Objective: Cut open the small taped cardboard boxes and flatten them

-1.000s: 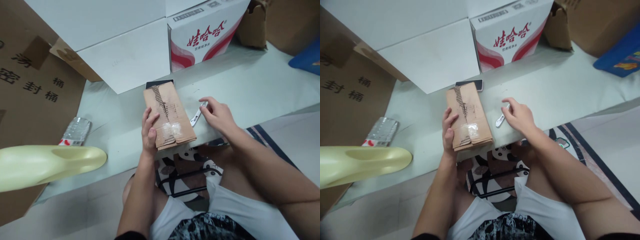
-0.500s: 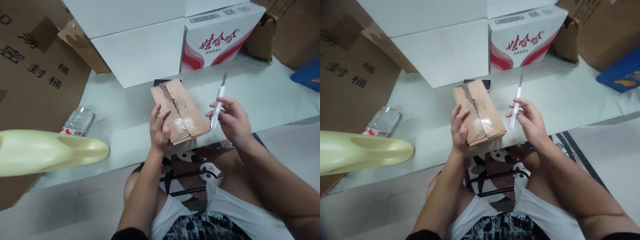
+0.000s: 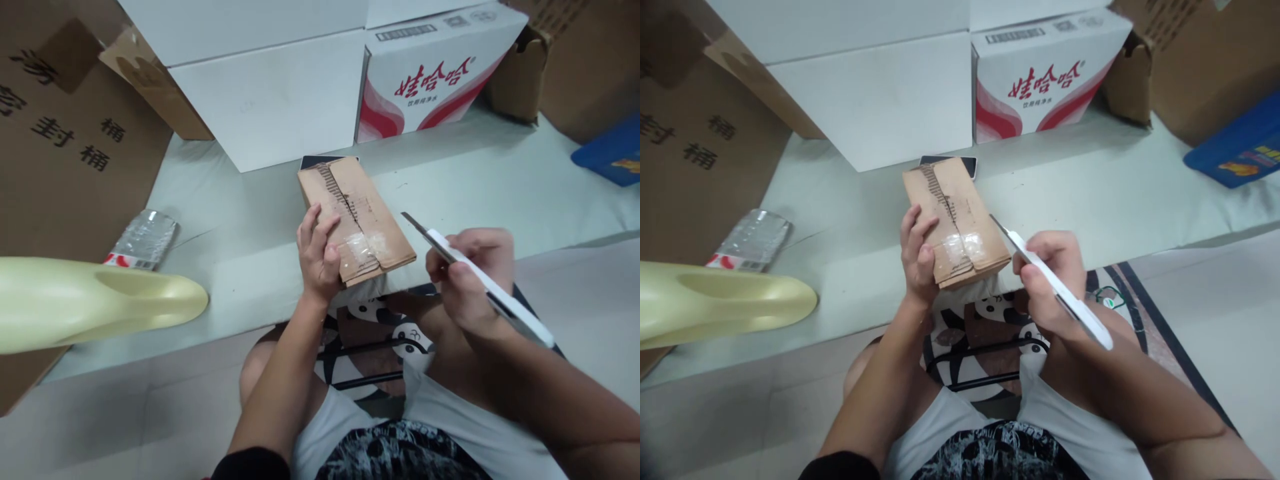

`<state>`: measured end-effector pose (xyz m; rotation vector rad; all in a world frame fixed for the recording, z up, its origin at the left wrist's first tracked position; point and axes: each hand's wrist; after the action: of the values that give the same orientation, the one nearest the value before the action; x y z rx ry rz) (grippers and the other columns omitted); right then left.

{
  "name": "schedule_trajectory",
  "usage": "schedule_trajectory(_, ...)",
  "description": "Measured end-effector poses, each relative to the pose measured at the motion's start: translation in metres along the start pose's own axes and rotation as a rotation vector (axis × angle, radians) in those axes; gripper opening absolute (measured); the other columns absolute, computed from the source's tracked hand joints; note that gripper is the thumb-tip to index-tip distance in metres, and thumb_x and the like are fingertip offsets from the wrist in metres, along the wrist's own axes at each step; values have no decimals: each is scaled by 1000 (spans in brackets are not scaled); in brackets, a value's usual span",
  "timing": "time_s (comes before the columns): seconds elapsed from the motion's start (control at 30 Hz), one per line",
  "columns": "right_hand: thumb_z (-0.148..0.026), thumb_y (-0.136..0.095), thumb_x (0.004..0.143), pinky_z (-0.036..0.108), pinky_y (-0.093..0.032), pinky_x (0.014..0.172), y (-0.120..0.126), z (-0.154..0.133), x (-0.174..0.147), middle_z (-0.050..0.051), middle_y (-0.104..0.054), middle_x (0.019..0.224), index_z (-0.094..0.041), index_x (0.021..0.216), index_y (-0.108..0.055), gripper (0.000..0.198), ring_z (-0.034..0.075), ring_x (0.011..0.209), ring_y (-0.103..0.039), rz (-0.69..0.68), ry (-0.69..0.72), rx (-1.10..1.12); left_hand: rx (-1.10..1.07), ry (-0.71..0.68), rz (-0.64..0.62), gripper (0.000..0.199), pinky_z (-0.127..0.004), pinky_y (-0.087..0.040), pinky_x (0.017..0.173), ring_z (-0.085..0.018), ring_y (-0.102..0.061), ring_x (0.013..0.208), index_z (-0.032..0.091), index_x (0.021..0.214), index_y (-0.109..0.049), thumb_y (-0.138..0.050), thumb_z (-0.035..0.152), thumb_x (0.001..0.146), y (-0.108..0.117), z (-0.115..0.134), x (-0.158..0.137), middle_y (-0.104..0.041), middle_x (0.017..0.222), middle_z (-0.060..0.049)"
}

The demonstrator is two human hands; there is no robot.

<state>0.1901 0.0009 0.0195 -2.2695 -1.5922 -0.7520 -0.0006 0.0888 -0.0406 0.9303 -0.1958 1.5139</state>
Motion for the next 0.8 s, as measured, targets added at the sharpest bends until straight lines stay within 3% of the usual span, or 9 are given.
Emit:
schedule_trajectory(0.1,-40,-53,96,24,-37,42,-5,-7,-2,-4,-60,61,-25,104,-63,20,11,45,-49,-156,-28,-163,8,14,13,54,-47,-39,113,-28,-44,140,21,123,-61,-23,52,100,-2,1,0,-49,147,-12)
schedule_trajectory(0.17,-36,-56,95,24,-40,45,-8,-12,1,-4,-62,60,-24,102,-65,16,10,43,-51,-219,-53,-298,-14,15,32,54,-47,-39,113,-28,-43,141,21,123,-62,-24,52,100,-5,2,-1,-49,148,-12)
schedule_trajectory(0.3,-32,-58,92,23,-43,48,-16,-19,8,-4,-66,59,-23,96,-65,13,11,45,-58,-262,-99,-475,-17,15,58,53,-48,-38,113,-29,-44,140,21,122,-63,-26,51,99,-9,3,-1,-50,147,-11)
schedule_trajectory(0.43,-31,-57,91,24,-40,47,-21,-20,11,-3,-65,57,-22,94,-68,14,11,42,-55,-259,-71,-592,33,25,52,55,-48,-40,112,-28,-44,140,21,121,-63,-23,52,99,-11,4,-1,-51,146,-11)
schedule_trajectory(0.6,-26,-56,88,25,-39,48,-23,-18,11,-1,-67,60,-22,89,-69,13,11,44,-55,-263,23,-656,35,5,57,53,-46,-41,111,-28,-45,139,21,119,-63,-25,51,99,-11,3,-1,-51,146,-11)
schedule_trajectory(0.8,-20,-55,84,26,-37,43,-21,-21,13,-3,-62,53,-25,80,-67,14,11,41,-52,-278,88,-577,22,18,39,54,-46,-39,112,-28,-46,138,20,118,-64,-25,51,98,-9,6,0,-51,146,-12)
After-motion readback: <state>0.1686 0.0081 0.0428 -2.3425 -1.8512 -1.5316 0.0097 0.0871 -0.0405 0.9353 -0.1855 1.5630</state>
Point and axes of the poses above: each hand's wrist, its own x-axis towards the middle knuckle, its own y-axis out of the back of the hand, z = x × y
